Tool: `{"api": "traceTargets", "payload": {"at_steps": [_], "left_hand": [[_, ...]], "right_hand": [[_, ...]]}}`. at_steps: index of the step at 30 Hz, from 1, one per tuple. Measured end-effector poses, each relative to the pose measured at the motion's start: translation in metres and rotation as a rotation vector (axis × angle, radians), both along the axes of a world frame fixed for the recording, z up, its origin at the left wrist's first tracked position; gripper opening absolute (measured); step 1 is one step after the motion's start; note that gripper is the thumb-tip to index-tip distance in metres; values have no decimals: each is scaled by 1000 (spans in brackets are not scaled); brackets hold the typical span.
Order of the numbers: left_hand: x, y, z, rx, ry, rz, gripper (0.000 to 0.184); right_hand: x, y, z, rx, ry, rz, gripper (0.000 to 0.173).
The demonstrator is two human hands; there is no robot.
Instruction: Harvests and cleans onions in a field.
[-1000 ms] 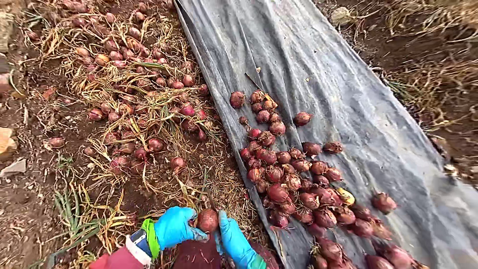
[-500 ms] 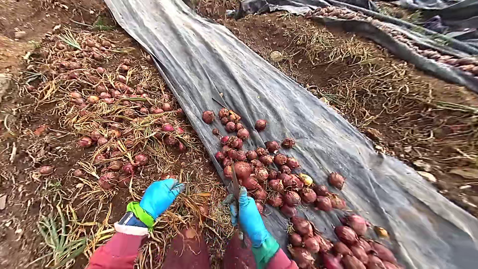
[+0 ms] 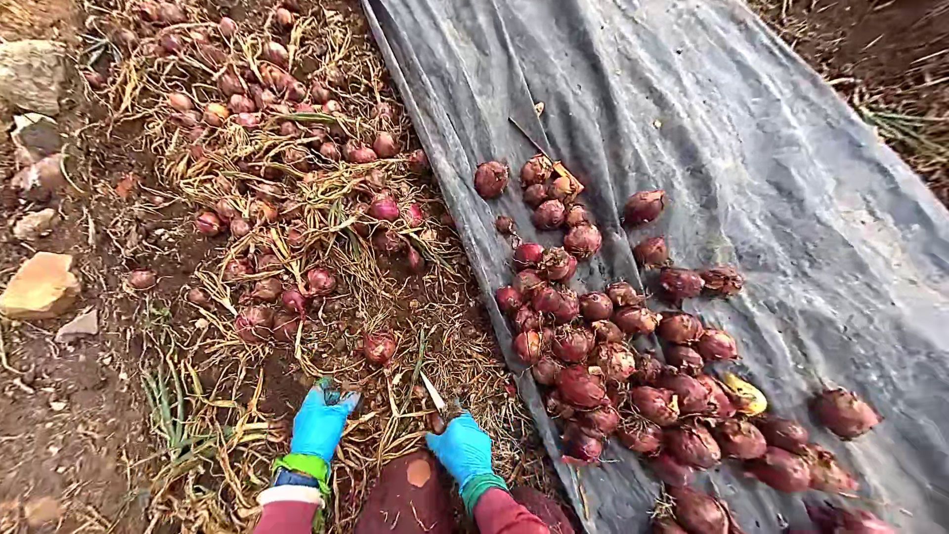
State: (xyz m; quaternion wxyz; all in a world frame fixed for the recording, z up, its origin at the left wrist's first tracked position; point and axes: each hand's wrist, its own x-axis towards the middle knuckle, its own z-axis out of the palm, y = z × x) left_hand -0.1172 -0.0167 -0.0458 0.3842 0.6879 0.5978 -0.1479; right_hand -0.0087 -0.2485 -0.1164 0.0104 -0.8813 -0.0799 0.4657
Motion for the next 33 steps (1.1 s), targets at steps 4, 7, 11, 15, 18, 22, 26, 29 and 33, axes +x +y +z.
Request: {"api": "traceTargets", "payload": {"at_steps": [4, 7, 11, 15, 18, 22, 26, 29, 33], "left_hand": [[136, -39, -63, 130, 290, -181, 104], [175, -31, -71, 244, 131, 24, 105], [164, 21, -47, 38, -22, 19, 75], [133, 36, 3, 36, -118, -336, 67], [98, -16, 81, 62, -187, -672, 66], [59, -80, 140, -53, -175, -1123, 79], [29, -93, 154, -311, -386, -1187, 72], [28, -97, 179, -28, -123, -1292, 71], [27, -106, 183, 181, -104, -1030, 70]], "right_hand": [[45, -24, 57, -36, 27, -164, 87], [85, -58, 113, 130, -177, -362, 89], [149, -112, 145, 616, -563, -985, 45], [114, -138, 121, 863, -119, -1282, 67], [42, -123, 107, 905, 313, -957, 76], [1, -93, 142, 1237, 326, -676, 83], [-12, -103, 187, 1140, 57, -424, 87], [-16, -127, 188, 967, 161, -353, 79], [-38, -152, 183, 1136, 146, -594, 85]]}}
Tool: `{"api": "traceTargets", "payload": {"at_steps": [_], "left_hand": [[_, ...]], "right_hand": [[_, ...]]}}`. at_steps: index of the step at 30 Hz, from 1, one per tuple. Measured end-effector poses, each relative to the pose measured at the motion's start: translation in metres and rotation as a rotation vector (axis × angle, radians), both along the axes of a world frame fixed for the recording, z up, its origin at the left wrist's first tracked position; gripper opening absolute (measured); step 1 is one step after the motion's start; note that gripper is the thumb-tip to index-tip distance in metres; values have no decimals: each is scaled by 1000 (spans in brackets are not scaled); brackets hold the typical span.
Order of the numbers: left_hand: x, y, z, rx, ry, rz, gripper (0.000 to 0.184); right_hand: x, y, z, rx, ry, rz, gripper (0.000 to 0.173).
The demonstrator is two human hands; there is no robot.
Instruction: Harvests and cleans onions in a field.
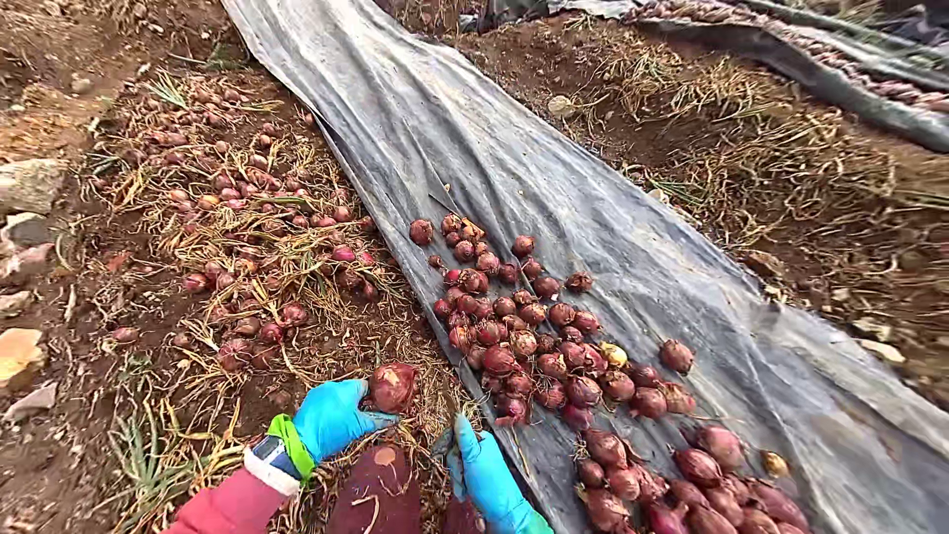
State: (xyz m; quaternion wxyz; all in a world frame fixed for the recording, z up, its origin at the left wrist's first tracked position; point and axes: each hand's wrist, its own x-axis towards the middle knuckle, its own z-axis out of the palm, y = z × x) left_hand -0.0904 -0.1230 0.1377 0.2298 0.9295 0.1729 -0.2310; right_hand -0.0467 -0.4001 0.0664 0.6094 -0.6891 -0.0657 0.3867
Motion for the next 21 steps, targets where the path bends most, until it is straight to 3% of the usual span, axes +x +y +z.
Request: {"api": "traceTargets", "payload": {"at_steps": [2, 5, 8, 9, 13, 14, 17, 19, 21], "left_hand": [[0, -11, 9, -97, -79, 11, 67], [1, -32, 22, -170, 15, -219, 74], [17, -31, 20, -140, 144, -402, 78], [27, -21, 18, -94, 152, -355, 77], [62, 29, -18, -8, 22, 13, 64], [70, 28, -21, -19, 9, -32, 58], [96, -2, -21, -144, 183, -412, 37], [116, 5, -40, -251, 175, -425, 36], [142, 54, -73, -273, 95, -99, 38]], "right_hand": [[-3, -2, -7, 40, -19, -44, 87], [0, 0, -1, 159, -129, -86, 80], [26, 10, 9, -80, -261, -17, 77], [39, 12, 8, -156, -198, 45, 78], [63, 31, -26, -64, 40, 17, 85], [71, 36, -37, -112, 47, 97, 88], [96, 57, -51, -228, -18, 348, 94], [110, 71, -55, -226, -70, 226, 91], [122, 83, -65, -150, -38, -92, 86]]}}
